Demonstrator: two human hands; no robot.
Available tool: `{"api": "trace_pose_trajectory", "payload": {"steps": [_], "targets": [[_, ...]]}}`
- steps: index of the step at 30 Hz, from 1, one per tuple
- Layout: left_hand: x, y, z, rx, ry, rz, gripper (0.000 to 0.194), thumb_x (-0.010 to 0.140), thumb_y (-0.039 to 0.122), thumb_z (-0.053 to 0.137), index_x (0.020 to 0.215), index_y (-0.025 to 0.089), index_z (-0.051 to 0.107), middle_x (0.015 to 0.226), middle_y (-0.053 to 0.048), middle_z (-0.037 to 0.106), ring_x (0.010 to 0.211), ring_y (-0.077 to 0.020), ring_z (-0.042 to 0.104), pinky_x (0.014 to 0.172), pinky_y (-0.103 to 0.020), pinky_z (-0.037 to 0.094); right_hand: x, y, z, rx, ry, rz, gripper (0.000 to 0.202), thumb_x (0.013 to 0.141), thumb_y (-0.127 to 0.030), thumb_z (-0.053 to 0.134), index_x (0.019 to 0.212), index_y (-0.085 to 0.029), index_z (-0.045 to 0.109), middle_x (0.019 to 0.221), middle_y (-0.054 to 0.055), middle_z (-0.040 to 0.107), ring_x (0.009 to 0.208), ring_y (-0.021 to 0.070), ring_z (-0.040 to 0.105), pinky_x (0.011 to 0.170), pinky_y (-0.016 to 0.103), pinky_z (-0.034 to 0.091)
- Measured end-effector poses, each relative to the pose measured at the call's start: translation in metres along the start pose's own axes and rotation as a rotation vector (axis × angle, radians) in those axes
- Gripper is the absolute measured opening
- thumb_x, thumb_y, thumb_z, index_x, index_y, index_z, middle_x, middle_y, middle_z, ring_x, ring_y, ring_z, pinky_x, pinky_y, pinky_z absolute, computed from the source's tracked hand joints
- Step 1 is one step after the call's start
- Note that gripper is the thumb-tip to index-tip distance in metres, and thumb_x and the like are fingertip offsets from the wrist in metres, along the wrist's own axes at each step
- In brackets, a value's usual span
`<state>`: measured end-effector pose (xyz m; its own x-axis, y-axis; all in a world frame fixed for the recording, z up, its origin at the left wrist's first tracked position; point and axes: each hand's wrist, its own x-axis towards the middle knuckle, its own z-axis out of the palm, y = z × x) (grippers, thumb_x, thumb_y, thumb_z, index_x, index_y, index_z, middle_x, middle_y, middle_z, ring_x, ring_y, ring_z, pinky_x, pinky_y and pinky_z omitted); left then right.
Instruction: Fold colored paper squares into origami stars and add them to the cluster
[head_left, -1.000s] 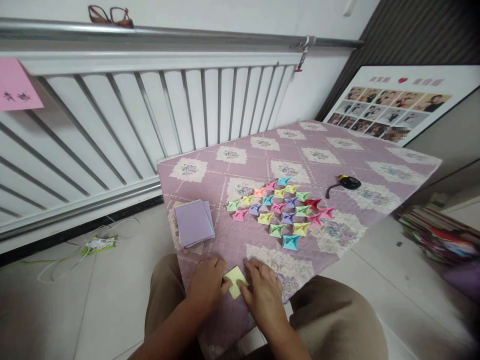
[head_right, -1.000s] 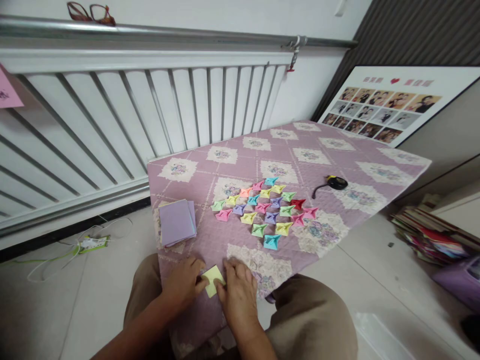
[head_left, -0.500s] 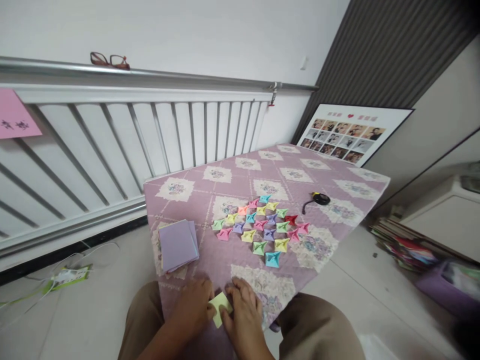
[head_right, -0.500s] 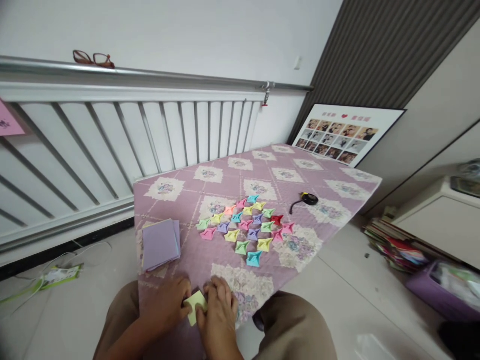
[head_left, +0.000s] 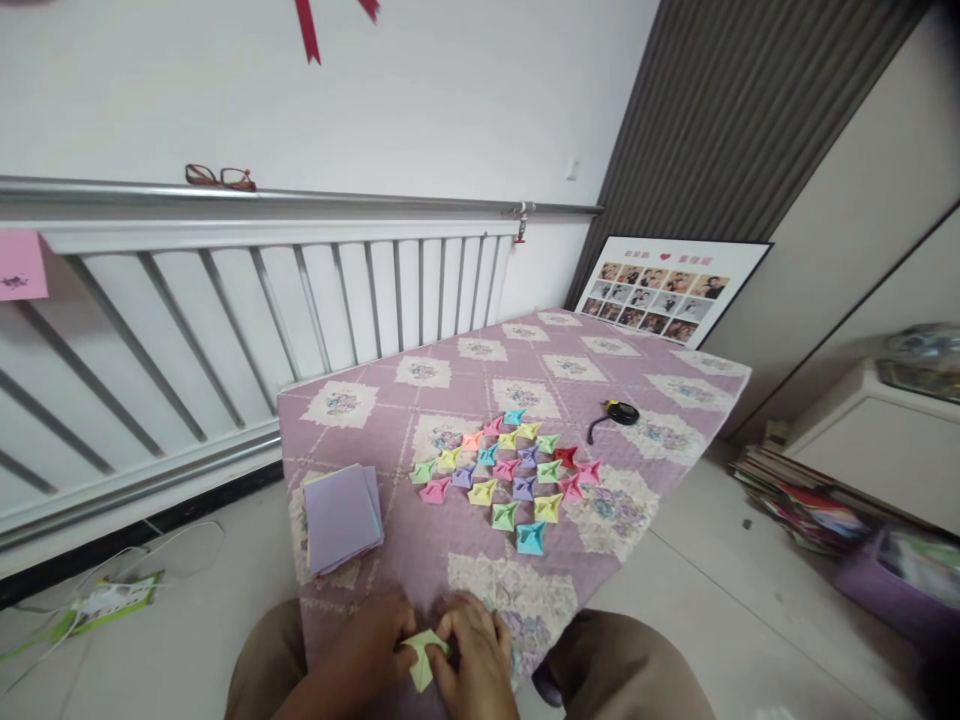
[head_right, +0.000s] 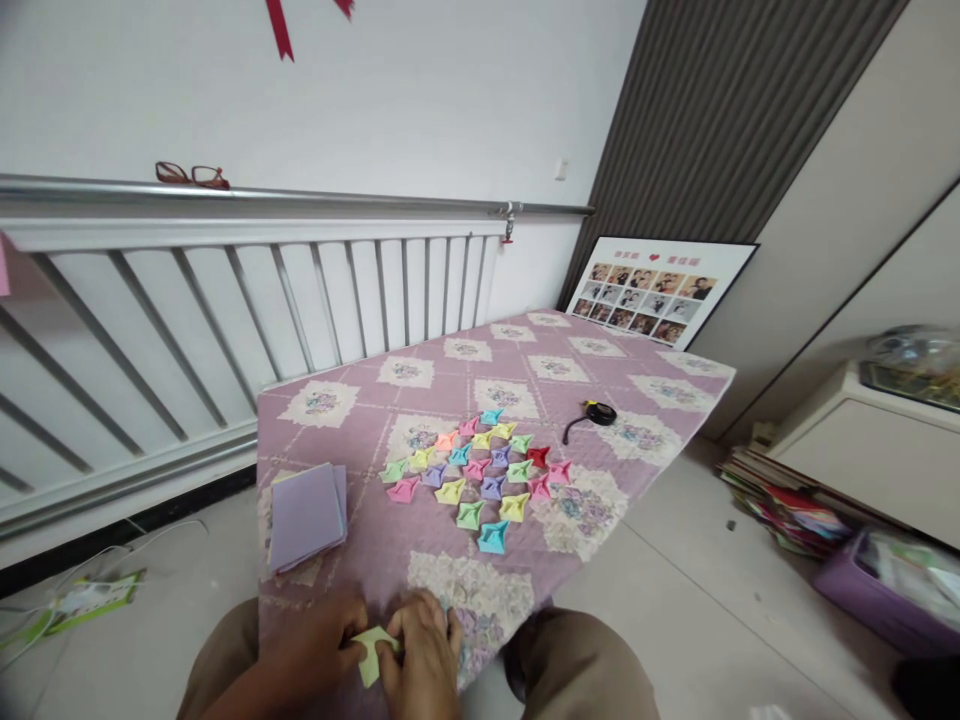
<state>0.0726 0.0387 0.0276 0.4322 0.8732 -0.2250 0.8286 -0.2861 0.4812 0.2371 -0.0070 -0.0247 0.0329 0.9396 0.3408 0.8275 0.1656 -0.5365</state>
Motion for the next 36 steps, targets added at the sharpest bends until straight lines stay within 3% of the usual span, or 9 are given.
{"api": "trace_pose_trajectory", "payload": {"steps": [4,9,13,17,22,29,36], "targets": [[-0.004,0.003,-0.001,-0.046,0.067,0.003,0.011,0.072,0.009,0.054,0.075,0.019,0.059,0.077,0.003,0.062,0.072,-0.013,0.054,0.065,-0.023,0.036,0.012,-0.003,-0.023,0.06,-0.128,-0.143,0.014,0.074,-0.015,0.061,0.08,-0.027,0.056,0.074,-0.007,0.066,0.072,0.0152,0.064,0.087,0.036,0.042],[-0.01,0.012,0.001,0.051,0.276,0.108,0.016,0.08,0.009,0.051,0.08,0.022,0.059,0.087,0.001,0.061,0.084,-0.0165,0.054,0.074,-0.028,0.039,0.029,-0.004,-0.043,0.01,-0.033,-0.302,0.018,0.078,-0.009,0.058,0.08,-0.027,0.057,0.078,-0.006,0.065,0.079,0.0148,0.061,0.1,0.04,0.03],[-0.013,0.012,0.017,0.259,0.409,0.231,0.016,0.088,0.011,0.048,0.084,0.023,0.059,0.088,-0.001,0.059,0.084,-0.0194,0.052,0.077,-0.033,0.038,0.027,0.003,-0.045,-0.085,0.04,-0.427,0.018,0.084,-0.008,0.053,0.083,-0.026,0.056,0.082,-0.005,0.065,0.088,0.015,0.059,0.107,0.044,0.017],[-0.017,0.006,0.04,0.317,0.359,0.275,0.014,0.09,0.015,0.05,0.083,0.022,0.06,0.086,-0.002,0.059,0.082,-0.0206,0.052,0.075,-0.035,0.036,0.011,0.011,-0.042,-0.132,-0.05,-0.456,0.017,0.087,-0.01,0.052,0.084,-0.025,0.057,0.085,-0.005,0.066,0.09,0.0148,0.058,0.107,0.042,0.018],[-0.028,0.004,0.057,0.296,0.292,0.188,0.013,0.088,0.015,0.054,0.084,0.024,0.062,0.089,-0.001,0.062,0.083,-0.021,0.053,0.075,-0.036,0.036,-0.005,0.017,-0.037,-0.085,-0.087,-0.426,0.018,0.082,-0.009,0.053,0.083,-0.026,0.057,0.086,-0.005,0.066,0.089,0.0154,0.06,0.104,0.039,0.024],[-0.037,0.014,0.05,0.051,0.3,0.04,0.016,0.083,0.012,0.054,0.082,0.024,0.064,0.091,0.0,0.063,0.088,-0.02,0.053,0.079,-0.036,0.035,-0.007,0.019,-0.038,0.025,-0.135,-0.244,0.016,0.076,-0.011,0.06,0.079,-0.027,0.06,0.087,-0.002,0.064,0.088,0.0193,0.06,0.089,0.039,0.042],[-0.036,0.02,0.045,-0.049,0.336,-0.097,0.013,0.084,0.017,0.054,0.077,0.023,0.064,0.09,-0.001,0.061,0.089,-0.0203,0.052,0.085,-0.038,0.034,-0.006,0.021,-0.035,-0.057,-0.105,-0.214,0.008,0.084,-0.022,0.058,0.078,-0.026,0.06,0.094,0.002,0.063,0.104,0.0241,0.056,0.087,0.041,0.043]]}}
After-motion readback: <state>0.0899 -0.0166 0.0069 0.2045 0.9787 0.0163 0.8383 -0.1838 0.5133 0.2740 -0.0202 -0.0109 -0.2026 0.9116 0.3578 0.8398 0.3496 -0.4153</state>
